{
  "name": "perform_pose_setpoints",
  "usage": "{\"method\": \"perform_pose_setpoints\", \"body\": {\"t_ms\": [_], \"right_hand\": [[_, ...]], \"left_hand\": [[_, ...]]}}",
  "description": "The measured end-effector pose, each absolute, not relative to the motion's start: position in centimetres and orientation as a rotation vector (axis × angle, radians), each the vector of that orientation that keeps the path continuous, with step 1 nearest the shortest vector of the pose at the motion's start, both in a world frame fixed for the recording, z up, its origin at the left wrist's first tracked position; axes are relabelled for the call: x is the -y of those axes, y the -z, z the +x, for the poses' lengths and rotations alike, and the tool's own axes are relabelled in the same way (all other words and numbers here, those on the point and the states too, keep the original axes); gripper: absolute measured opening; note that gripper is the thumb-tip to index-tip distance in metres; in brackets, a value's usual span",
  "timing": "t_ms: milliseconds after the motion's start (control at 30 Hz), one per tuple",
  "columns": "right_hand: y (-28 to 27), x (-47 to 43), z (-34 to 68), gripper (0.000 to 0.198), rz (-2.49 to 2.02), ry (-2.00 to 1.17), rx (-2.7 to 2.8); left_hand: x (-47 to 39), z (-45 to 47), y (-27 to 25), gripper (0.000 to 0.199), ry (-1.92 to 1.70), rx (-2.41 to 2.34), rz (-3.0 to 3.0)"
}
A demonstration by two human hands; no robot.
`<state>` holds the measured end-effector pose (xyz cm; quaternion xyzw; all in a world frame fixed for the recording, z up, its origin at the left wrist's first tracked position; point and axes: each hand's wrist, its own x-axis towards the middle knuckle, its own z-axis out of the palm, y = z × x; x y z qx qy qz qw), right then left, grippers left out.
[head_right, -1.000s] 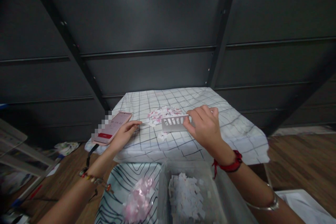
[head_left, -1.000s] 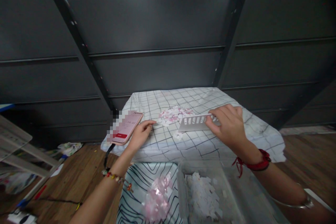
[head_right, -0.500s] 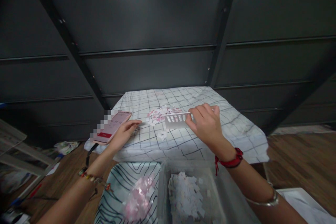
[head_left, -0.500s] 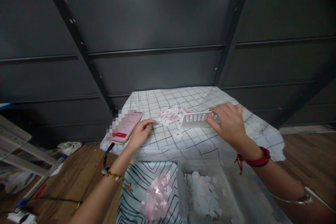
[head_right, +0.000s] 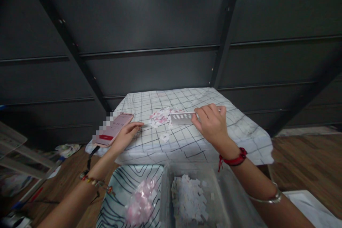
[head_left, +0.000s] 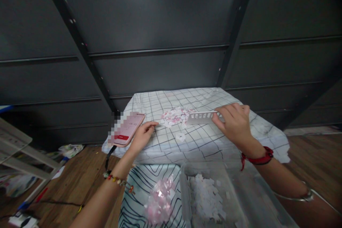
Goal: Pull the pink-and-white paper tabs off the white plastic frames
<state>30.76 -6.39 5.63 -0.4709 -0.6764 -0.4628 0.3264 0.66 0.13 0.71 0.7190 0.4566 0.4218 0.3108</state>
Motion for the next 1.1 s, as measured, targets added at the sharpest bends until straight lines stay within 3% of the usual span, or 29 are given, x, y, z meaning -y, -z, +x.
{"method": "perform_pose_setpoints", "body": {"t_ms": [1100], "right_hand": [[-5.9,6.8,28.1,0.015,-1.194,0.952,1.867]], "left_hand": [[0.0,0.7,-0.8,0.025,-1.113,-1.221,1.881]]}}
